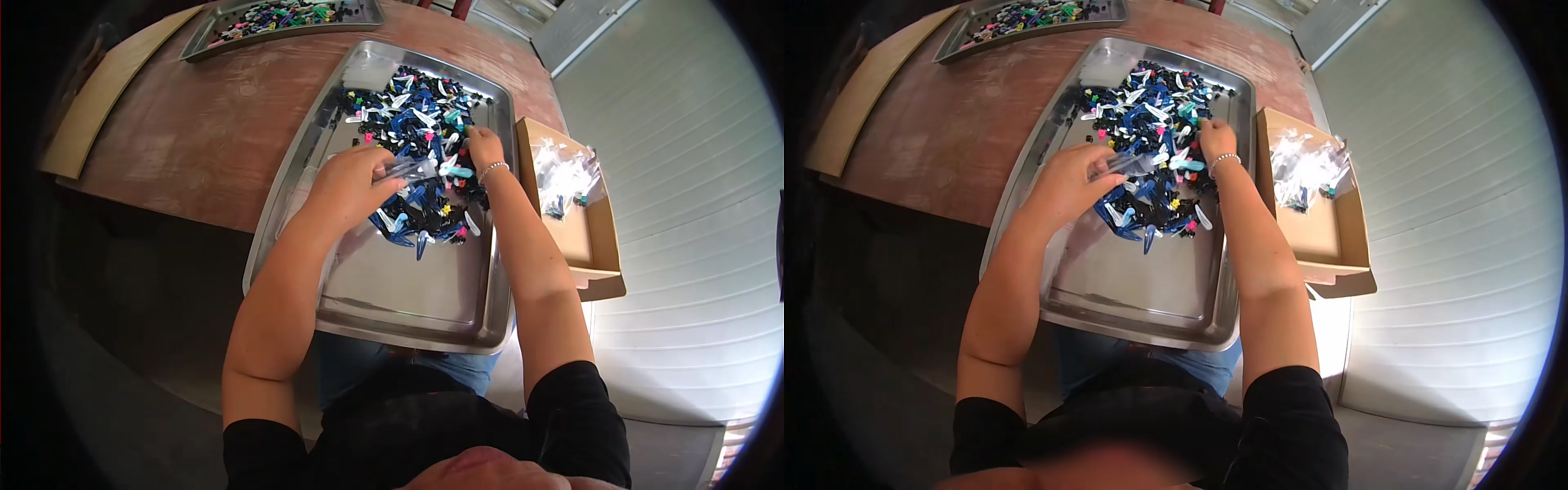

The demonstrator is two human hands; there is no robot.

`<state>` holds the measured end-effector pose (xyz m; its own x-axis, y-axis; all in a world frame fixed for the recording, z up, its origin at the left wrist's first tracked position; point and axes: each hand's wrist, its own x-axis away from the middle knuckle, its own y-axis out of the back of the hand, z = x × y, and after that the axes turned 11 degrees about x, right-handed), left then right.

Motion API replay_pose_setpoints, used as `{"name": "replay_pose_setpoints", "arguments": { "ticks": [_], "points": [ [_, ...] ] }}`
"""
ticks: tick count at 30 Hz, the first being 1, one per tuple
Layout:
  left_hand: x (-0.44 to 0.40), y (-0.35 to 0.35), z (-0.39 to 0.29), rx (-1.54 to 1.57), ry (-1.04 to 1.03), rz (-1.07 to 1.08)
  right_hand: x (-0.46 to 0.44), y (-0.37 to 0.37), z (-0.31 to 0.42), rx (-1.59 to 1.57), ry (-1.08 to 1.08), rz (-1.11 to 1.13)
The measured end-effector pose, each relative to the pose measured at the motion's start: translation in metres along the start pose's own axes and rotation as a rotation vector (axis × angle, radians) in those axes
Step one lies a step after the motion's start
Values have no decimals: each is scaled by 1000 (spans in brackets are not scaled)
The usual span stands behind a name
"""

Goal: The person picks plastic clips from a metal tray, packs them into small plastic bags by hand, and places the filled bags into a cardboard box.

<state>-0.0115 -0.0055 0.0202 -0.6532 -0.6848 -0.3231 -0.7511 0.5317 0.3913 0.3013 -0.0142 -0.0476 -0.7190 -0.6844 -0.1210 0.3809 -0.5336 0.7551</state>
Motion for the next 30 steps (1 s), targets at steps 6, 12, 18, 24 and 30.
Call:
{"name": "replay_pose_setpoints", "arguments": {
  "ticks": [6, 12, 18, 24, 30],
  "points": [
    [-2, 2, 7, 5, 63, -85, 57, 32, 53, -626, -174, 421],
    [-2, -1, 7, -19, 132, -49, 98, 81, 48, 170, 289, 250],
    [-1, -7, 5, 45, 113, -57, 139, 64, 19, 735, 287, 181],
    [-3, -11, 13, 7, 103, -69, 111, 41, 39, 308, 360, 249],
    [-4, -4, 18, 58, 119, -142, 140, 65, 69, 167, 496, 367]
  ]
}}
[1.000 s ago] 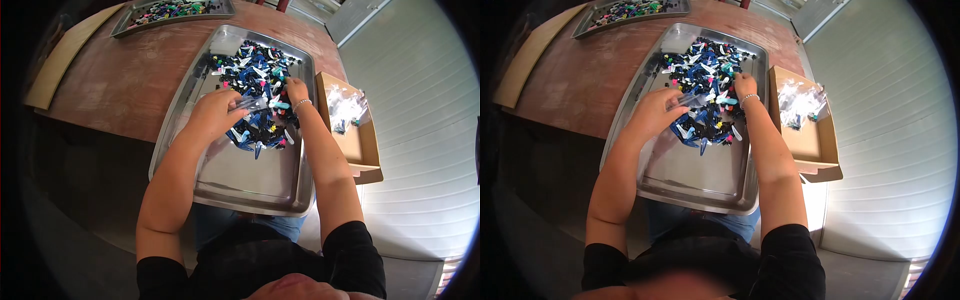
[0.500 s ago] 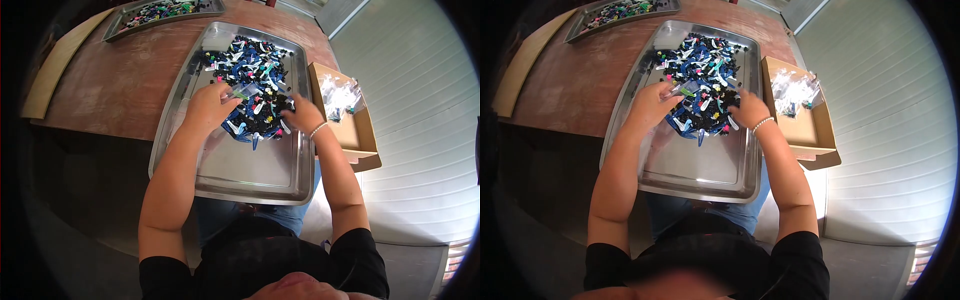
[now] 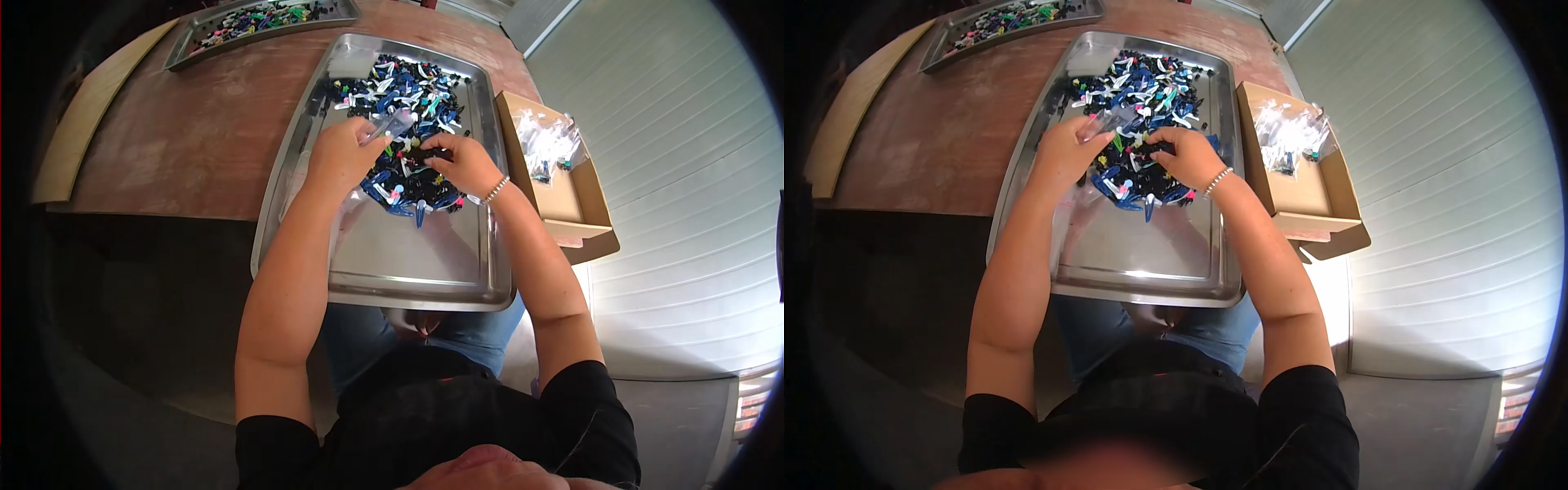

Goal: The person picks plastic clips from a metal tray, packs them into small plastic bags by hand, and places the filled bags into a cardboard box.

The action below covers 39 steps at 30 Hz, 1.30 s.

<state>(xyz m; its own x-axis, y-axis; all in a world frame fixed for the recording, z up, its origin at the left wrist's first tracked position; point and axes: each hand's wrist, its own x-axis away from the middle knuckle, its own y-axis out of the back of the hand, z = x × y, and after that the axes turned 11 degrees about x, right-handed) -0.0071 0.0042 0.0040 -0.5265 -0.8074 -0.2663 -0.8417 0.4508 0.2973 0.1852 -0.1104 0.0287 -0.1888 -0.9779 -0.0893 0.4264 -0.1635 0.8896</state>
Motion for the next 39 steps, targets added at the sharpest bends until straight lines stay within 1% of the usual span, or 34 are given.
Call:
{"name": "replay_pose_setpoints", "arguments": {
  "ticks": [1, 2, 3, 4, 6, 7, 9, 11, 13, 17, 19, 20, 21, 23, 24, 26, 28, 29, 31, 32, 33, 35, 37, 39],
  "points": [
    [-1, -1, 1, 25, -18, -28, 10, 2, 0, 4, -8, 5],
    [-2, -4, 8, 56, -48, -53, 20, 4, -1, 135, 12, 22],
    [-2, -4, 7, 64, -42, -47, 31, 6, -2, 265, 32, 41],
    [-2, -2, 4, 54, -30, -15, 44, 7, -3, 271, 25, 47],
    [-2, -2, 1, 35, -12, 26, 68, 4, -3, 324, -273, 147],
    [-1, -2, 0, 41, -5, 23, 77, -5, -3, 329, -272, 155],
    [0, -1, -4, 36, -4, 27, 88, -24, 0, 440, -255, -9],
    [-1, -2, -1, 35, -16, 29, 72, -33, 5, 395, -287, 25],
    [-4, -5, 6, 14, -25, 54, 49, -45, 4, 342, -184, -11],
    [-7, -1, 15, -1, -15, 30, 4, -54, -5, 274, -82, -88],
    [-7, 2, 13, -5, 27, -9, -8, -53, -10, -241, -244, -146],
    [-8, 4, 13, 6, 56, 16, -12, -54, -15, -283, -175, -212],
    [-10, 5, 15, 1, 55, 22, -14, -47, -15, -288, -180, -216],
    [-11, -1, 24, 22, -14, 6, -5, -32, -11, -276, -188, -160],
    [-11, -5, 28, 50, -47, -14, -1, -31, -16, -290, -122, -222],
    [-12, -9, 31, 37, -38, 56, 12, -21, -11, -332, -187, -147],
    [-9, -7, 18, 26, 8, 114, 19, -16, -12, -413, -228, -62],
    [-6, -8, 18, 19, 11, 128, 24, -17, -11, -425, -240, -66],
    [-7, -7, 15, 82, 36, 192, 26, -14, -5, -760, -382, -37],
    [-9, -11, 24, 43, 2, 144, 28, -13, 0, -859, -415, -52],
    [-7, -12, 24, 39, 3, 132, 27, -11, 0, -859, -405, -44],
    [-7, -11, 22, -21, -8, 158, 24, -6, -1, -1155, -438, 21],
    [-9, -11, 28, -16, -28, 165, 22, -3, -4, -1184, -422, 34],
    [-10, -12, 33, -35, -53, 144, 18, 1, -8, -1293, -451, 65]
  ]
}}
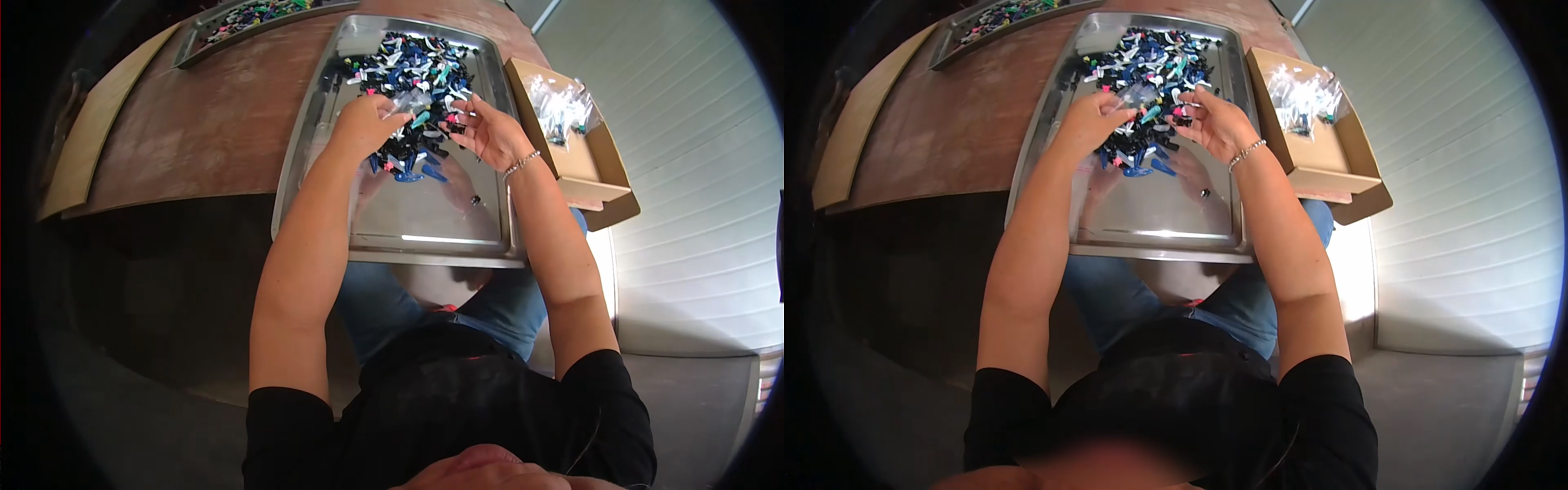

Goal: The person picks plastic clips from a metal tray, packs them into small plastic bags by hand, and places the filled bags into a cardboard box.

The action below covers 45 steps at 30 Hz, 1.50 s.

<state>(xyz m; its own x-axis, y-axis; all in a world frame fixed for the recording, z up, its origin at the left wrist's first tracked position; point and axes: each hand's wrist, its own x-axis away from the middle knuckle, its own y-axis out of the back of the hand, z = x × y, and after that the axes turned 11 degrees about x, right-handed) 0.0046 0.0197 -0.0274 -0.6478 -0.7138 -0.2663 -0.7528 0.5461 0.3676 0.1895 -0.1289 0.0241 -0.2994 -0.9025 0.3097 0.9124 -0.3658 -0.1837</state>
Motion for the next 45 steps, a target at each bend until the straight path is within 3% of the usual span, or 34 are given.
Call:
{"name": "replay_pose_setpoints", "arguments": {
  "ticks": [8, 12, 20, 24, 34, 40, 45],
  "points": [
    [6, 6, -10, 69, 73, 4, -27, 8, 10, -24, 35, 104],
    [5, 8, -13, 56, 102, -21, -37, 7, 8, 58, 67, 18],
    [8, -1, -47, 53, 267, 29, -26, 19, 7, -150, 97, -10],
    [9, -7, -41, 108, 213, 55, -21, 15, 9, -119, 96, 69],
    [10, -16, -27, 220, 172, 105, -9, 5, 10, 188, 185, 109],
    [10, -17, -23, 161, 88, 125, -20, 3, -8, 418, 380, 253],
    [11, -18, -36, 24, -19, 132, -18, -1, -8, 592, 371, 244]
  ]
}}
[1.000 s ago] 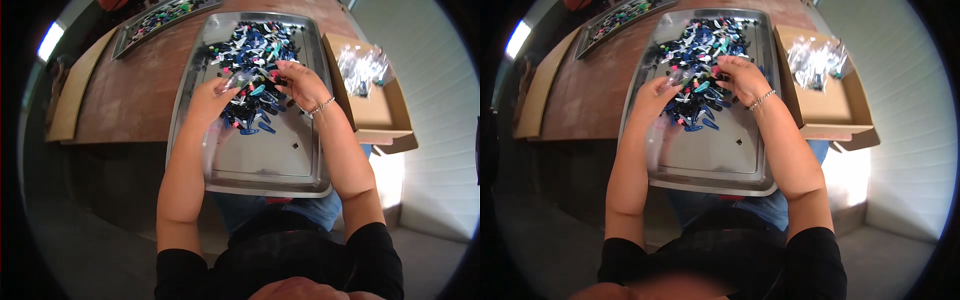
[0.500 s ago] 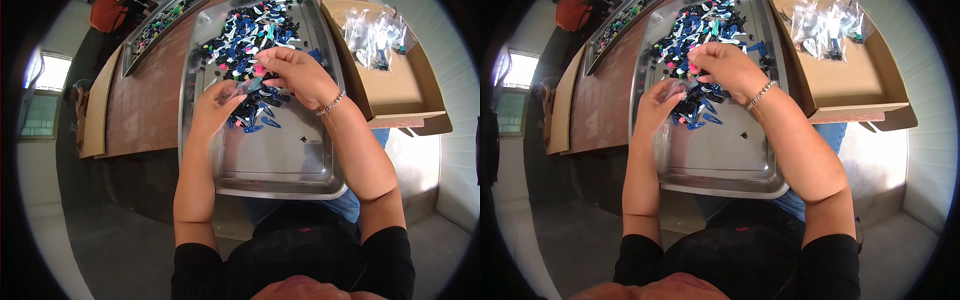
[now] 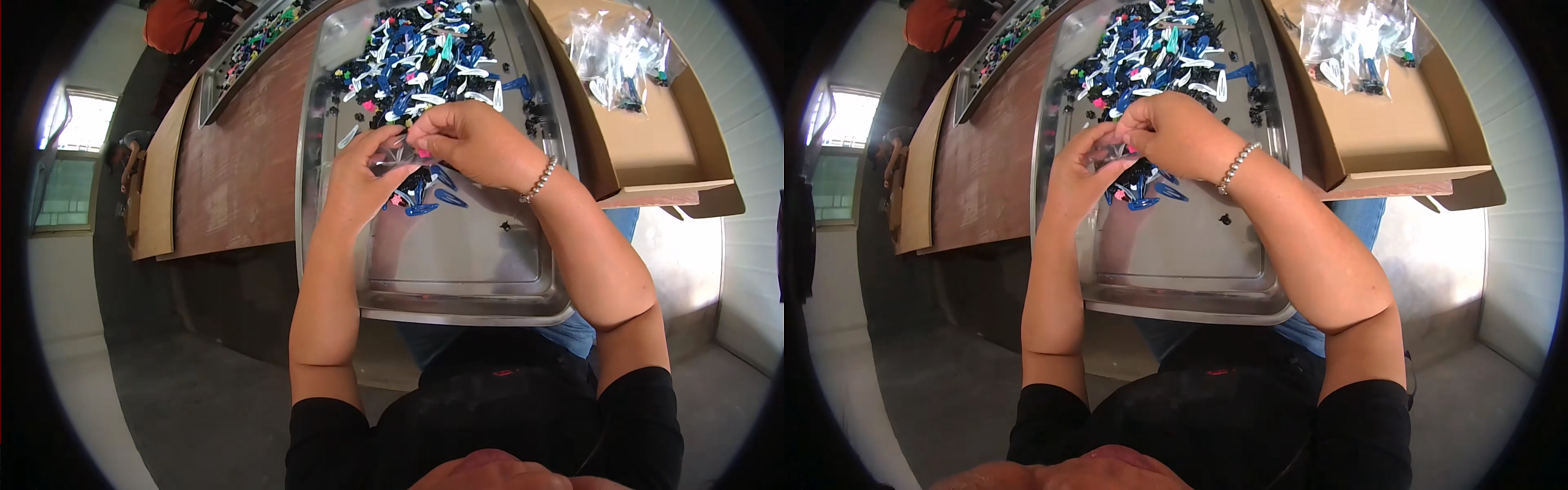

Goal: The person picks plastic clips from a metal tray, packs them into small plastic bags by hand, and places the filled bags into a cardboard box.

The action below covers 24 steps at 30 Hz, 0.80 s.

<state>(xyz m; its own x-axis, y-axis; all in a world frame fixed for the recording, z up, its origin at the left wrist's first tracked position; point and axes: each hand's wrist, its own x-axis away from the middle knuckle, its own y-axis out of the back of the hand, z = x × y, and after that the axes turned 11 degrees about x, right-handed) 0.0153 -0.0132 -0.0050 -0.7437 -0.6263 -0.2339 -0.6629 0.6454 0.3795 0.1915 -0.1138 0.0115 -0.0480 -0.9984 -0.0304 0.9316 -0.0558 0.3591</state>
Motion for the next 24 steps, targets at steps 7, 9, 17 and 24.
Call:
{"name": "replay_pose_setpoints", "arguments": {
  "ticks": [7, 9, 17, 24],
  "points": [
    [1, 2, 1, 3, 44, 9, 4, 0, 13, -196, 66, -79],
    [1, 2, -5, 76, 118, -13, 5, 3, 12, -210, 83, -149],
    [-3, 11, -1, 610, 173, -152, 14, 24, -23, 606, -134, -236],
    [-1, 9, 7, 440, 150, -122, 10, 8, -26, 909, -106, -218]
  ]
}}
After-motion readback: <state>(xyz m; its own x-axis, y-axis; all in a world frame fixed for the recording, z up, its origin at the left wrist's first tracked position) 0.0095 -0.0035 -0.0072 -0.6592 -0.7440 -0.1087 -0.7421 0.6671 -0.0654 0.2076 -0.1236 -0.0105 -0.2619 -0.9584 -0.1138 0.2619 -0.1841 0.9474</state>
